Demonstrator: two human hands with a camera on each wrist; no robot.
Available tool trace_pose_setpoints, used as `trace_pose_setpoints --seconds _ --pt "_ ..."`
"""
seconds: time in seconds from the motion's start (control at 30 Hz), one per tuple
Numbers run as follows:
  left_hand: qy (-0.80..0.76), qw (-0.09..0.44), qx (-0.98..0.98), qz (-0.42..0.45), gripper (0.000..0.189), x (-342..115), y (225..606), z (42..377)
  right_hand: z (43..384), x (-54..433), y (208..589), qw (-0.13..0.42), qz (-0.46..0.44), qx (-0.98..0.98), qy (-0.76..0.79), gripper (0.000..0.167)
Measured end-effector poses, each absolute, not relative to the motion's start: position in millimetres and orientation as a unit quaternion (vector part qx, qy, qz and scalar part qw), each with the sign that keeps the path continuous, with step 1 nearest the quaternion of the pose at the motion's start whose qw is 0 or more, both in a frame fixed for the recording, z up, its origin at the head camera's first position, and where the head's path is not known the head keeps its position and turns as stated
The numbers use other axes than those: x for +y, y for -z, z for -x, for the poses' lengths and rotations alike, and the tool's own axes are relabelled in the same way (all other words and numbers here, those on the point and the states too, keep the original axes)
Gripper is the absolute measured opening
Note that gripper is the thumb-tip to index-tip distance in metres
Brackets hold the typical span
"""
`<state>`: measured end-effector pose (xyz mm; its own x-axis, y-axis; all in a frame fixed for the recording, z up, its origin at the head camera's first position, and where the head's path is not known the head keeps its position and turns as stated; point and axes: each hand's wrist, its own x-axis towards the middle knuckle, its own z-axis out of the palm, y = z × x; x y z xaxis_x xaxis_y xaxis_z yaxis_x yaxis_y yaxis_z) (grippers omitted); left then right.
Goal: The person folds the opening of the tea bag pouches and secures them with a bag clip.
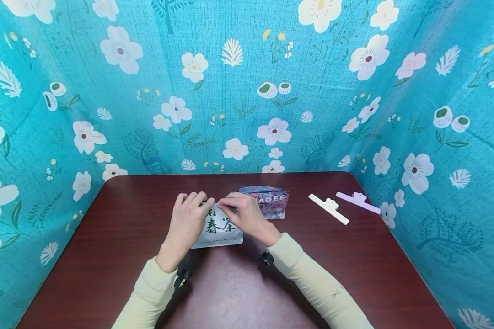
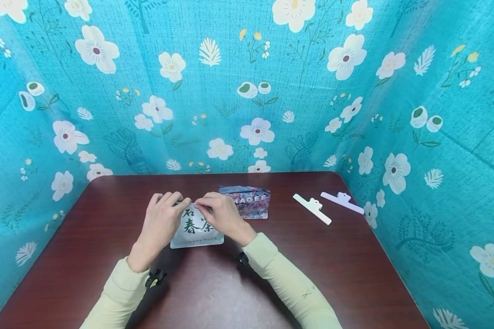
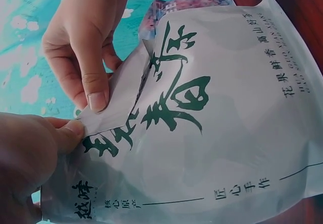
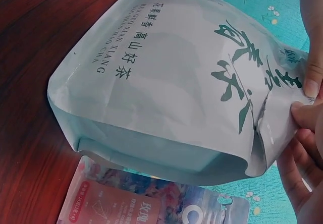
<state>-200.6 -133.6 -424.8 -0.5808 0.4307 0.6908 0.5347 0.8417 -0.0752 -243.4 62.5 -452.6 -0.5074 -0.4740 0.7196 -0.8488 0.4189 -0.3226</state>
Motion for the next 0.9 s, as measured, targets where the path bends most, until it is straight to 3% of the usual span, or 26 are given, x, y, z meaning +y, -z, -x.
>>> trace_pose_setpoints --seconds 0.37,0.73,0.9 --pt "0.082 0.371 -0.884 0.271 0.029 -136.7 423.8 201.7 242.3 60.5 452.8 0.242 -0.391 -0.803 -0.38 0.013" --pt "0.108 0.395 -0.875 0.26 0.017 -137.0 429.8 203.2 244.7 60.7 452.5 0.284 -0.411 -0.787 -0.361 0.009" --pt "0.113 0.398 -0.872 0.263 0.022 -135.8 432.3 202.8 244.4 63.1 454.5 0.269 -0.411 -0.789 -0.368 0.009"
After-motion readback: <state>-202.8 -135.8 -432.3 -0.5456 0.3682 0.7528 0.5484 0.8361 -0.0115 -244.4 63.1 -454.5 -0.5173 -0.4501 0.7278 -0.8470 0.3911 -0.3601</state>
